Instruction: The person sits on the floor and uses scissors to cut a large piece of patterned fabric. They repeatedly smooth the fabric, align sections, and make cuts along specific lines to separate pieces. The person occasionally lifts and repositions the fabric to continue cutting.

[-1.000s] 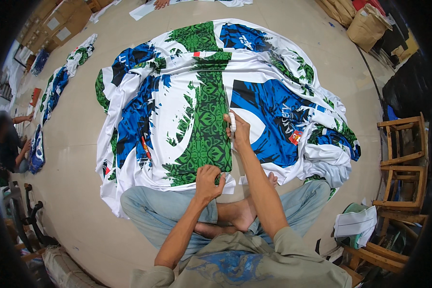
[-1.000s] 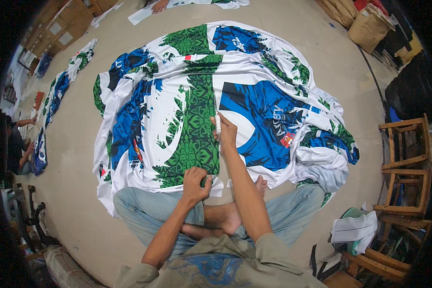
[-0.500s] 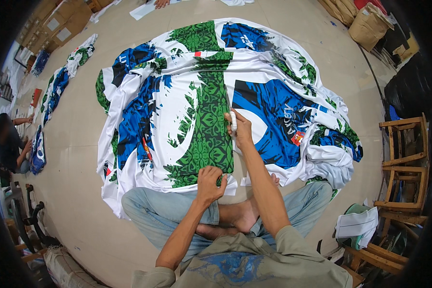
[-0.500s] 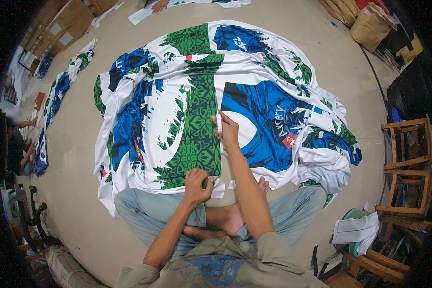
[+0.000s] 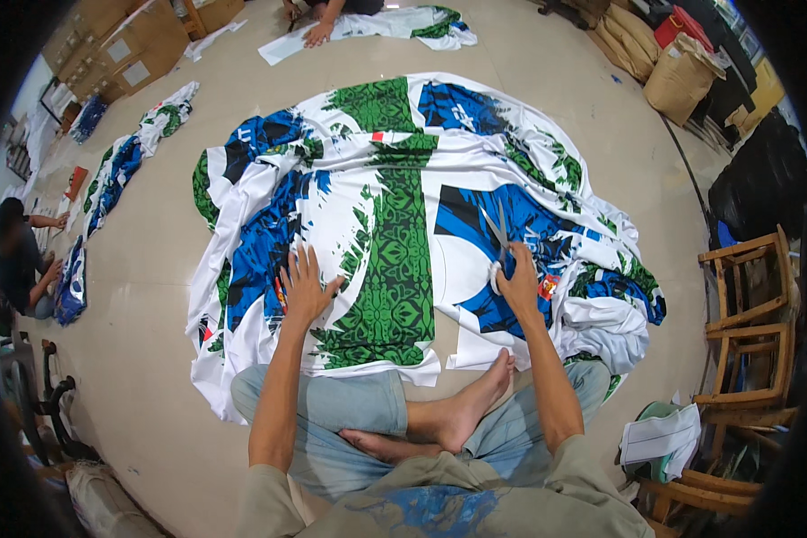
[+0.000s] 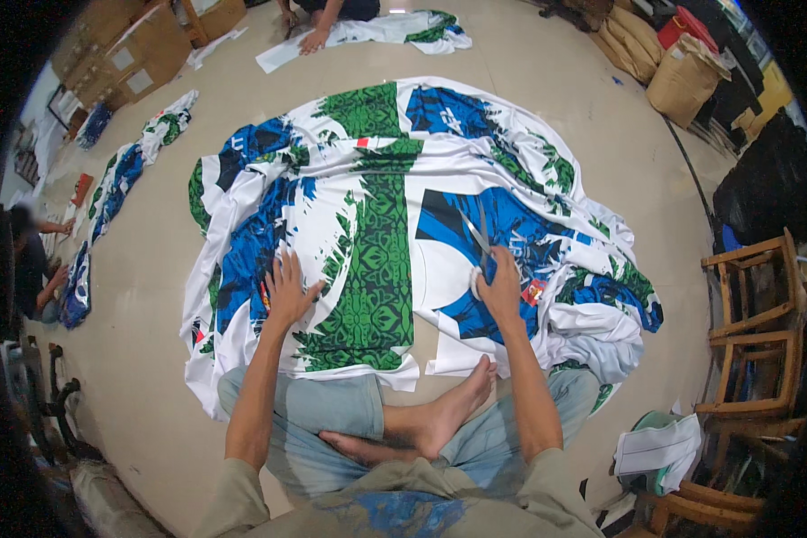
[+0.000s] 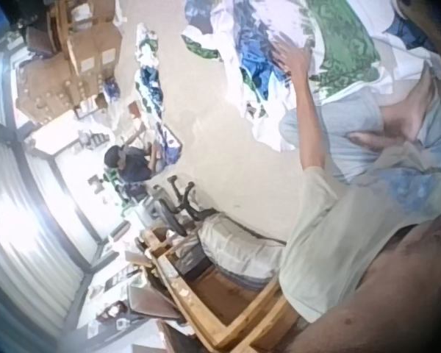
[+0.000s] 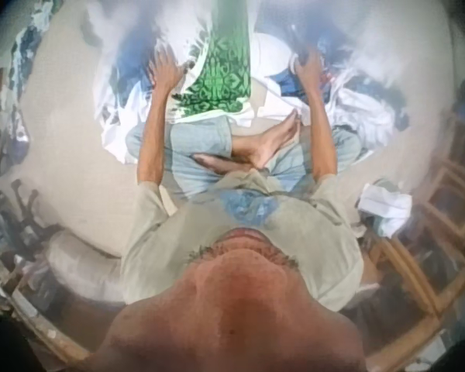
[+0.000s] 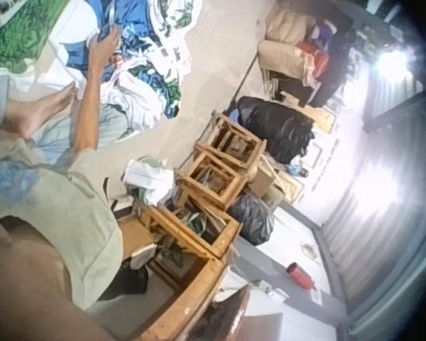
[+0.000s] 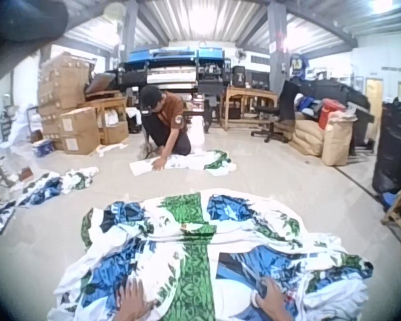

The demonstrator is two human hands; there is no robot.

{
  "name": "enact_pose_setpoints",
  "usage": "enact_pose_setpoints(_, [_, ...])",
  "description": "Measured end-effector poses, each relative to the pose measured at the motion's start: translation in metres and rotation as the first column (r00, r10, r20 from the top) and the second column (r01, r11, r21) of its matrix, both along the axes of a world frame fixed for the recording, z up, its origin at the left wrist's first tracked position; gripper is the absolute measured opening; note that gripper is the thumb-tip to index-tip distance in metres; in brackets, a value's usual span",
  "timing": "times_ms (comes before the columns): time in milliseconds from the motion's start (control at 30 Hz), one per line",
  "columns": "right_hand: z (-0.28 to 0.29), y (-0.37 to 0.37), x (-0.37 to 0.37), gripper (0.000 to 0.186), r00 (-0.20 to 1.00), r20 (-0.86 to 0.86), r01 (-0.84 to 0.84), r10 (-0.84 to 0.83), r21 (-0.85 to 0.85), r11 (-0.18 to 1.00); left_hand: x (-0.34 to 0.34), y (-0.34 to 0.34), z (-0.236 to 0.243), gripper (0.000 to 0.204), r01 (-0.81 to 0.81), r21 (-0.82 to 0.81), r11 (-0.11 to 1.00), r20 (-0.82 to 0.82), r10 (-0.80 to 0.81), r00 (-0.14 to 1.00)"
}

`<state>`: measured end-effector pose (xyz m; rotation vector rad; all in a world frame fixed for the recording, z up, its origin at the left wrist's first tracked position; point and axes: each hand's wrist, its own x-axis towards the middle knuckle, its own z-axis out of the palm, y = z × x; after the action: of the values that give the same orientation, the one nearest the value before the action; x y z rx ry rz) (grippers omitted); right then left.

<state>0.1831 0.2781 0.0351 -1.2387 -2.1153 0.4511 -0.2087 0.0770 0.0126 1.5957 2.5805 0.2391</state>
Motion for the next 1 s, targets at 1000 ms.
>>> enact_pose_setpoints(1000, [0.054,-0.179,-0.014,0.055,0.684,-0.569,-0.269,-0.456,-0.778,0.567,0.16,-0.012,0.014,0.102,0.06,0.145,0.988,0.193,-0.088,0.977])
